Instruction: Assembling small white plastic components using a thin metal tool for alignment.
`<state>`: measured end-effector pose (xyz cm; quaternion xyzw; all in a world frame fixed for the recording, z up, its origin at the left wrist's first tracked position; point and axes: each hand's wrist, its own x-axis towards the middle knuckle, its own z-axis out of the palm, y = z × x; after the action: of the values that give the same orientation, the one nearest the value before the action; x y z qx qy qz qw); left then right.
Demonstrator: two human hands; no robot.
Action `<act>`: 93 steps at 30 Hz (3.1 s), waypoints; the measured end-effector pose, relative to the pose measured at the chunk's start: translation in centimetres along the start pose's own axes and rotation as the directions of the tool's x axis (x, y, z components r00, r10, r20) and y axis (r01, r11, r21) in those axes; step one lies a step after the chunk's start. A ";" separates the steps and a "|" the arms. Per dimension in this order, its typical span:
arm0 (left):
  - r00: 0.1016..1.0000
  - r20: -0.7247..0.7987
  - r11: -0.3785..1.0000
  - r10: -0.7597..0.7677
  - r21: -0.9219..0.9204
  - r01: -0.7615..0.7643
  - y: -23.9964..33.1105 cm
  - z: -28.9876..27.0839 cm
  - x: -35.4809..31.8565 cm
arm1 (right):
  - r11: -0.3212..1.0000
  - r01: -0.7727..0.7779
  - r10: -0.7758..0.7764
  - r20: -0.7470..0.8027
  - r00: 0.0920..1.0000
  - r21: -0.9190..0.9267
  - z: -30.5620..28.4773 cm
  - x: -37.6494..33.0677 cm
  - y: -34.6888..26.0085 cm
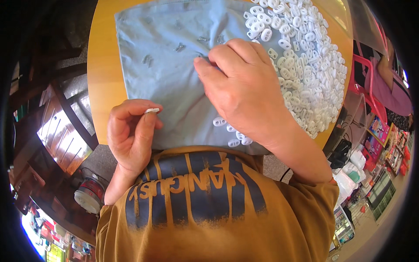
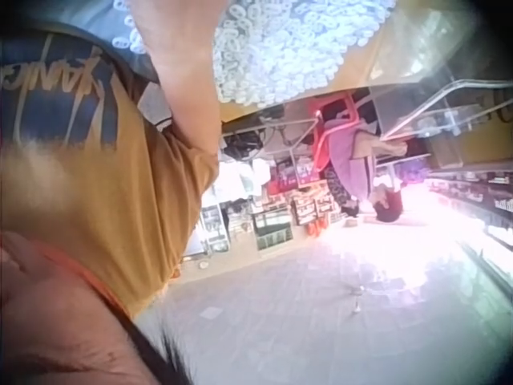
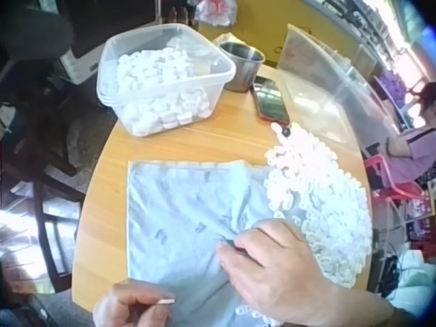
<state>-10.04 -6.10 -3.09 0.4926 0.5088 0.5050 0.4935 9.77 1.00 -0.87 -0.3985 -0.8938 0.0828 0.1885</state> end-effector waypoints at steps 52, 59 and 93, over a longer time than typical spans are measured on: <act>0.995 0.103 0.995 0.020 0.100 -0.030 0.5 -0.9 0.3 | 0.986 -0.160 0.155 0.091 0.984 0.055 -0.6 2.6 -0.1; 0.994 0.105 0.992 0.024 0.122 -0.037 0.7 -0.9 0.4 | 0.985 -0.151 0.144 0.085 0.986 0.079 -0.7 3.2 0.2; 0.994 0.099 0.990 -0.037 0.136 0.023 0.5 -1.3 -0.4 | 0.897 -0.373 0.397 -0.062 0.916 0.237 -2.7 2.9 7.5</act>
<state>-11.36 -6.57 -2.55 0.5422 0.5234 0.4363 0.4916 14.19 8.11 0.15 -0.5480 -0.7708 0.1952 0.2596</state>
